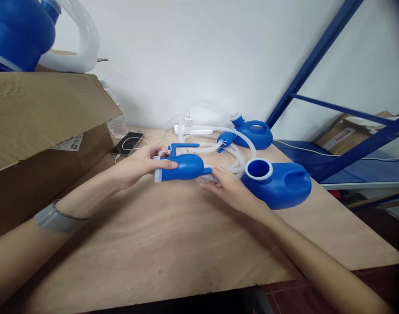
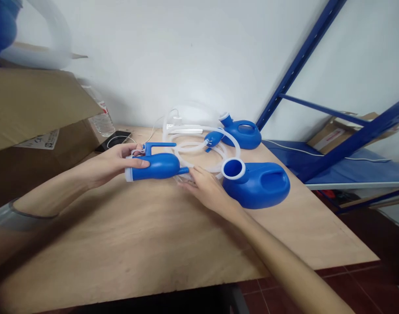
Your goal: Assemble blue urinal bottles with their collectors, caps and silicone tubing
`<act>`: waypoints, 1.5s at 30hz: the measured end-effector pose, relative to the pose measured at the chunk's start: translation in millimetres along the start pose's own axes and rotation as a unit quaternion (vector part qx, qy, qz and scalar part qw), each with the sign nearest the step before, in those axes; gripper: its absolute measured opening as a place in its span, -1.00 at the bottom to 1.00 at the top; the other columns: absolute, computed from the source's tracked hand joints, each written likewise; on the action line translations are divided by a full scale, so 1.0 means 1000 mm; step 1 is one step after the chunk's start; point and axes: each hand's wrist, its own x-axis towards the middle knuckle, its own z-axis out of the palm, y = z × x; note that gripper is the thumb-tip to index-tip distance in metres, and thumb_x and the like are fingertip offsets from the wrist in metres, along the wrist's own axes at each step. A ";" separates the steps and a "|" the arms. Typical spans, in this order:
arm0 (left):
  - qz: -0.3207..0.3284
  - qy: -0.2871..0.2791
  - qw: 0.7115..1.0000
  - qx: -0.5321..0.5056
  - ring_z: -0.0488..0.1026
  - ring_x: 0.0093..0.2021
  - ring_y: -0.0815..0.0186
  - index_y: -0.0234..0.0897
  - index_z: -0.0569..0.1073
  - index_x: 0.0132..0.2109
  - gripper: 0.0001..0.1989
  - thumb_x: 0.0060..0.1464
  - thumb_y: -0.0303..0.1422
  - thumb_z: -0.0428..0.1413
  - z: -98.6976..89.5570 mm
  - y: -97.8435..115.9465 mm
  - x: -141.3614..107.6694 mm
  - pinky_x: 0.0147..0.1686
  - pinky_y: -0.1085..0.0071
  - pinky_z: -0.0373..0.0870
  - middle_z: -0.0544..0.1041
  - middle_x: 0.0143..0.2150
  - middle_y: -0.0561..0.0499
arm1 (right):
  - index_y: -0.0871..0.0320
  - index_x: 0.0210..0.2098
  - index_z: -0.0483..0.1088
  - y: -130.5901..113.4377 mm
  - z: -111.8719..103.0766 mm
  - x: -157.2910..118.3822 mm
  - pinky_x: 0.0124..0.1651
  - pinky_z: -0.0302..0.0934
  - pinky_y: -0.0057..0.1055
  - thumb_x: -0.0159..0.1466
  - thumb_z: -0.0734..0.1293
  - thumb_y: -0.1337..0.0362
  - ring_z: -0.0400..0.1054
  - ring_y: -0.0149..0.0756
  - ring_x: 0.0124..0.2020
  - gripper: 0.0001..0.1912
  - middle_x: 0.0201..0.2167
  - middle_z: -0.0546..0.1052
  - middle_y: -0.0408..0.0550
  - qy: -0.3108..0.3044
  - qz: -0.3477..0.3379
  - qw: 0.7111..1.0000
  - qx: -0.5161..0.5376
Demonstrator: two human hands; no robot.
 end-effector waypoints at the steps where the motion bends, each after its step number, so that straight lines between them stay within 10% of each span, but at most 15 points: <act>1: 0.007 0.014 1.000 -0.003 0.63 -0.11 0.19 -0.20 0.44 -0.22 -0.63 0.06 -0.08 0.38 -0.001 -0.003 -0.006 -0.19 0.30 0.61 0.61 -0.17 0.05 | 0.13 0.05 0.49 -0.002 0.001 0.002 0.05 0.40 -0.13 0.51 0.35 0.07 0.52 -0.05 0.00 -0.71 -0.02 0.60 0.07 0.010 -0.003 0.999 0.041; 9: 0.017 0.065 0.994 -0.084 0.58 -0.20 0.33 -0.14 0.49 -0.03 -0.77 0.36 -0.11 0.23 -0.018 -0.041 -0.045 -0.40 0.51 0.59 0.61 -0.06 0.08 | 0.24 0.17 0.48 -0.013 0.023 0.007 0.03 0.44 -0.03 0.60 0.18 0.10 0.55 0.05 0.00 -0.59 0.00 0.62 0.24 0.033 -0.119 0.991 -0.050; 16: -0.037 0.182 0.958 -0.220 0.48 -0.26 0.34 -0.22 0.58 -0.20 -0.46 -0.30 -0.12 0.58 -0.007 -0.048 -0.042 -0.57 0.53 0.57 0.49 -0.11 0.04 | 0.15 0.30 0.44 0.003 0.041 0.002 0.13 0.52 -0.08 0.59 0.24 0.09 0.61 -0.03 0.11 -0.59 0.14 0.66 0.15 0.113 -0.185 0.975 -0.040; 24: -0.019 0.212 0.954 -0.209 0.47 -0.28 0.35 -0.20 0.61 -0.17 -0.39 -0.37 -0.09 0.61 0.001 -0.055 -0.045 -0.47 0.52 0.58 0.49 -0.16 0.04 | 0.17 0.28 0.48 0.009 0.054 -0.002 0.03 0.53 -0.17 0.59 0.22 0.13 0.63 -0.09 0.00 -0.59 0.04 0.70 0.13 0.139 -0.217 0.963 -0.081; 34: 0.085 0.176 0.981 -0.003 0.43 -0.18 0.38 -0.05 0.54 0.09 -0.36 -0.12 -0.06 0.53 -0.014 -0.079 -0.052 -0.27 0.56 0.45 0.47 0.03 0.06 | 0.26 0.12 0.54 0.007 0.045 -0.004 -0.20 0.41 -0.29 0.62 0.17 0.19 0.57 -0.19 -0.21 -0.62 -0.17 0.69 0.08 0.186 -0.296 0.917 -0.193; 40: 0.213 0.170 0.944 0.187 0.53 0.08 0.15 -0.07 0.41 0.23 -0.23 -0.05 0.02 0.47 -0.015 -0.092 -0.053 0.04 0.28 0.54 0.48 0.16 -0.04 | 0.28 -0.02 0.55 0.010 0.037 -0.004 -0.24 0.31 -0.33 0.62 0.18 0.22 0.53 -0.25 -0.27 -0.65 -0.27 0.68 0.02 0.228 -0.334 0.888 -0.221; 45: 0.246 0.174 0.925 0.233 0.58 -0.05 0.17 -0.13 0.40 0.10 -0.34 0.04 0.12 0.40 -0.015 -0.098 -0.052 -0.09 0.27 0.57 0.55 0.02 -0.04 | 0.24 -0.07 0.54 0.009 0.035 -0.008 -0.30 0.24 -0.35 0.63 0.14 0.19 0.48 -0.31 -0.34 -0.62 -0.35 0.64 -0.05 0.219 -0.335 0.887 -0.232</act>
